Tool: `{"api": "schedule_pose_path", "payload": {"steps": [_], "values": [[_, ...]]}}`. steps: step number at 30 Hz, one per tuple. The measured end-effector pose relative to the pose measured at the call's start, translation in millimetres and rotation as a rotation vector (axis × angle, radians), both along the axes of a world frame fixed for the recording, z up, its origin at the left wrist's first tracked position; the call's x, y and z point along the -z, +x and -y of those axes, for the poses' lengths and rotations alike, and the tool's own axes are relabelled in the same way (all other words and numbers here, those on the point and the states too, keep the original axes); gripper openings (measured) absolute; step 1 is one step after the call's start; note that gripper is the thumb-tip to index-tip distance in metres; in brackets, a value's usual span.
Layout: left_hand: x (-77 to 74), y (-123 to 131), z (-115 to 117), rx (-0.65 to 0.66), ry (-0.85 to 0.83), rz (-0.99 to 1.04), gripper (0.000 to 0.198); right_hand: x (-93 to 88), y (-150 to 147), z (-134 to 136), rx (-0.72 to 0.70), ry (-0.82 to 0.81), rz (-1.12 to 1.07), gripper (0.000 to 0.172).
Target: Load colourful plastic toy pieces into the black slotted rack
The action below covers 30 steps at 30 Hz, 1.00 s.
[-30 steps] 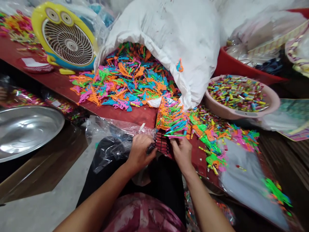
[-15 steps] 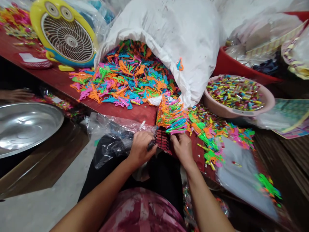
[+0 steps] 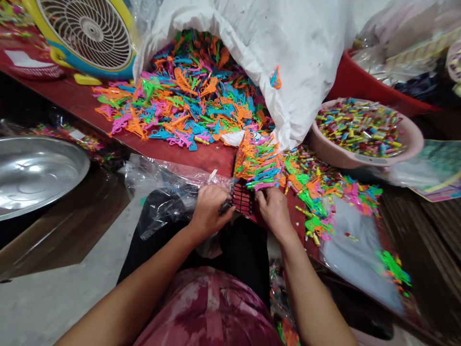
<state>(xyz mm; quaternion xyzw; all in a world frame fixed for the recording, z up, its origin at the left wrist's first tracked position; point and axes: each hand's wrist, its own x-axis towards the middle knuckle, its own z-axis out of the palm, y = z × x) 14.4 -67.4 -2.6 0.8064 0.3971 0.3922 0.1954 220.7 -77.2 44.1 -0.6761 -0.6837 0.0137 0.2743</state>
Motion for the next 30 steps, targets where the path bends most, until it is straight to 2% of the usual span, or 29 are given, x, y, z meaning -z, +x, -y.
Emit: {"api": "schedule_pose_path", "payload": {"steps": [5,9,13,16,20,24,26,30], "values": [[-0.1,0.6,-0.6,-0.001,-0.002,0.004,0.017,8.7,-1.4,2.0,0.011,0.033,-0.023,0.02],[1.4,0.9,-0.7,0.006,0.016,0.012,0.018,19.5,2.3,2.1,0.001,0.036,-0.096,0.024],[2.0,1.1,-0.4,-0.005,0.013,0.017,0.017,23.8,4.7,2.5,-0.034,0.076,-0.321,0.019],[2.1,1.6,-0.2,-0.011,0.011,0.009,0.017,24.5,3.9,3.8,-0.048,0.092,-0.465,0.022],[1.0,1.6,0.8,-0.027,0.019,-0.008,0.016,26.0,1.5,4.4,0.014,0.096,-0.458,0.018],[-4.9,4.6,1.6,-0.041,0.019,-0.019,0.013,24.5,-0.7,5.9,0.048,0.174,-0.471,0.018],[-8.5,9.9,-0.3,-0.081,0.01,-0.04,0.014,21.6,-1.7,7.9,0.026,0.193,-0.465,0.017],[-11.5,25.4,-10.2,-0.255,0.004,-0.091,0.023,17.5,-2.1,11.8,-0.017,0.191,-0.402,0.017]]}}
